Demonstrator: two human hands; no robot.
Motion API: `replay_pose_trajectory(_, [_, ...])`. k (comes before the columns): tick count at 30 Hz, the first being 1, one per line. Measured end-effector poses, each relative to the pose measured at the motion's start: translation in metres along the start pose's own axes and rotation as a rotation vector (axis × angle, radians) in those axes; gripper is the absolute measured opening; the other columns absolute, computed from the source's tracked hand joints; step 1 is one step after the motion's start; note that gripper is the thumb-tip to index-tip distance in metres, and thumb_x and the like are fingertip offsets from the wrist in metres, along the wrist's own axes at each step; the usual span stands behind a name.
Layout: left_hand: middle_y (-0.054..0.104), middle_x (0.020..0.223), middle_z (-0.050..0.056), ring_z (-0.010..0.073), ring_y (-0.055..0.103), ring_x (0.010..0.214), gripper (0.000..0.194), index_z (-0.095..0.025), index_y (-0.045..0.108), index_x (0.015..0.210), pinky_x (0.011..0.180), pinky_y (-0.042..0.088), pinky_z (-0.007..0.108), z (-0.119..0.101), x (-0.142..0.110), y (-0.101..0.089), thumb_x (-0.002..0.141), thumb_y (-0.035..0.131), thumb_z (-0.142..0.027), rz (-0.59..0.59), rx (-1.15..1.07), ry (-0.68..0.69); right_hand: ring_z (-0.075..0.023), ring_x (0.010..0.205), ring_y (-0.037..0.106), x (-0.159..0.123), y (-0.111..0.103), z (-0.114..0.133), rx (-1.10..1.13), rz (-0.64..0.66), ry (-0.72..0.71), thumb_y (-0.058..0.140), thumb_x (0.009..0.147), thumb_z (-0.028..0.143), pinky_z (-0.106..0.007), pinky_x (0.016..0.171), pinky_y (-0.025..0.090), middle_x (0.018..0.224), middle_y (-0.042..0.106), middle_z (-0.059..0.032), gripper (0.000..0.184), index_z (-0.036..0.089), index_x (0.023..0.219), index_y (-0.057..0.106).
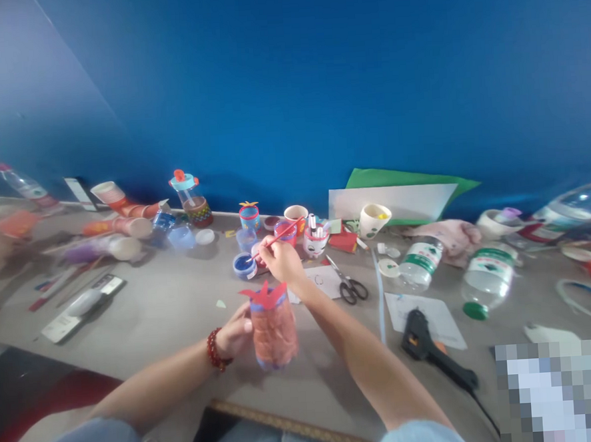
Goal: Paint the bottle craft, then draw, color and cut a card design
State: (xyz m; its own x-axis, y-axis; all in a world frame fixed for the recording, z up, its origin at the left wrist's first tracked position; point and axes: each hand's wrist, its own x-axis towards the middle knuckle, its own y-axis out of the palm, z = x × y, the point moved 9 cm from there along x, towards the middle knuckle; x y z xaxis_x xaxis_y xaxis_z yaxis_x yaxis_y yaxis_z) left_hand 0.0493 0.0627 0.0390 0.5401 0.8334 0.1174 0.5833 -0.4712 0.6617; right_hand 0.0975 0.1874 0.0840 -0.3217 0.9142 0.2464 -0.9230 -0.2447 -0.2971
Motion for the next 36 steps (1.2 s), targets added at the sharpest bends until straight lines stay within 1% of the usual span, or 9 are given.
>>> replay_pose_trajectory(3, [0.071,0.109,0.014,0.0301,0.067,0.099,0.053,-0.012,0.066,0.116,0.094,0.047,0.044,-0.001,0.005,-0.003,0.073,0.077,-0.042,-0.026,-0.095,0.002,-0.0172,0.066,0.069,-0.010,-0.030,0.014,0.081,-0.129,-0.032,0.053,0.093,0.033,-0.028,0.062,0.055,0.075,0.073,-0.0034,0.019,0.021,0.081,0.061])
replay_pose_trajectory(6, [0.068,0.118,0.013,0.0277,0.065,0.107,0.054,-0.013,0.061,0.124,0.098,0.046,0.043,-0.001,0.011,-0.007,0.079,0.071,-0.042,-0.057,-0.225,-0.018,-0.0169,0.065,0.069,-0.030,-0.072,0.025,0.199,-0.316,-0.038,0.057,0.091,0.035,-0.027,0.059,0.054,0.075,0.073,-0.0050,0.019,0.019,0.083,0.064])
replay_pose_trajectory(10, [0.068,0.122,0.013,0.0238,0.063,0.114,0.047,-0.010,0.060,0.124,0.104,0.043,0.037,0.002,0.018,-0.016,0.085,0.064,-0.035,-0.134,-0.375,-0.039,-0.0167,0.060,0.068,-0.077,-0.127,0.030,0.369,-0.582,-0.064,0.061,0.086,0.029,-0.026,0.053,0.053,0.072,0.073,-0.0045,0.013,0.017,0.084,0.065])
replay_pose_trajectory(13, [0.069,0.120,0.013,0.0231,0.064,0.112,0.042,-0.009,0.060,0.123,0.102,0.043,0.036,0.009,0.019,-0.024,0.087,0.059,-0.030,-0.213,-0.435,-0.073,-0.0174,0.060,0.069,-0.118,-0.146,0.026,0.467,-0.689,-0.031,0.062,0.083,0.025,-0.025,0.052,0.052,0.068,0.074,-0.0057,0.011,0.016,0.081,0.068])
replay_pose_trajectory(16, [0.068,0.122,0.014,0.0248,0.065,0.111,0.046,-0.010,0.056,0.128,0.100,0.044,0.039,0.014,0.020,-0.026,0.087,0.059,-0.028,-0.232,-0.453,-0.098,-0.0184,0.053,0.068,-0.148,-0.145,0.026,0.512,-0.680,-0.017,0.062,0.077,0.021,-0.024,0.044,0.050,0.060,0.070,-0.0050,0.011,0.015,0.072,0.070])
replay_pose_trajectory(19, [0.068,0.120,0.014,0.0252,0.066,0.108,0.047,-0.010,0.055,0.129,0.099,0.045,0.040,0.016,0.021,-0.025,0.086,0.059,-0.028,-0.205,-0.439,-0.106,-0.0179,0.047,0.066,-0.160,-0.133,0.031,0.537,-0.625,-0.035,0.060,0.075,0.019,-0.024,0.039,0.047,0.057,0.068,-0.0044,0.015,0.016,0.066,0.071])
replay_pose_trajectory(25, [0.068,0.122,0.015,0.0273,0.065,0.110,0.048,-0.009,0.056,0.129,0.098,0.045,0.041,0.018,0.023,-0.023,0.086,0.060,-0.032,-0.167,-0.386,-0.111,-0.0162,0.048,0.065,-0.158,-0.115,0.033,0.533,-0.525,-0.071,0.055,0.079,0.014,-0.023,0.039,0.048,0.060,0.068,-0.0039,0.021,0.017,0.069,0.073])
replay_pose_trajectory(30, [0.067,0.124,0.014,0.0252,0.063,0.116,0.044,-0.010,0.056,0.128,0.103,0.042,0.039,0.019,0.022,-0.027,0.090,0.058,-0.033,-0.179,-0.357,-0.101,-0.0159,0.053,0.065,-0.159,-0.105,0.031,0.518,-0.448,-0.070,0.051,0.082,0.012,-0.023,0.044,0.049,0.061,0.069,-0.0038,0.023,0.018,0.074,0.072])
replay_pose_trajectory(36, [0.066,0.125,0.013,0.0245,0.063,0.114,0.045,-0.012,0.057,0.127,0.099,0.045,0.037,0.017,0.022,-0.023,0.088,0.061,-0.035,-0.167,-0.336,-0.101,-0.0164,0.055,0.065,-0.160,-0.099,0.029,0.495,-0.416,-0.060,0.051,0.085,0.012,-0.025,0.046,0.049,0.063,0.070,-0.0045,0.023,0.018,0.077,0.071])
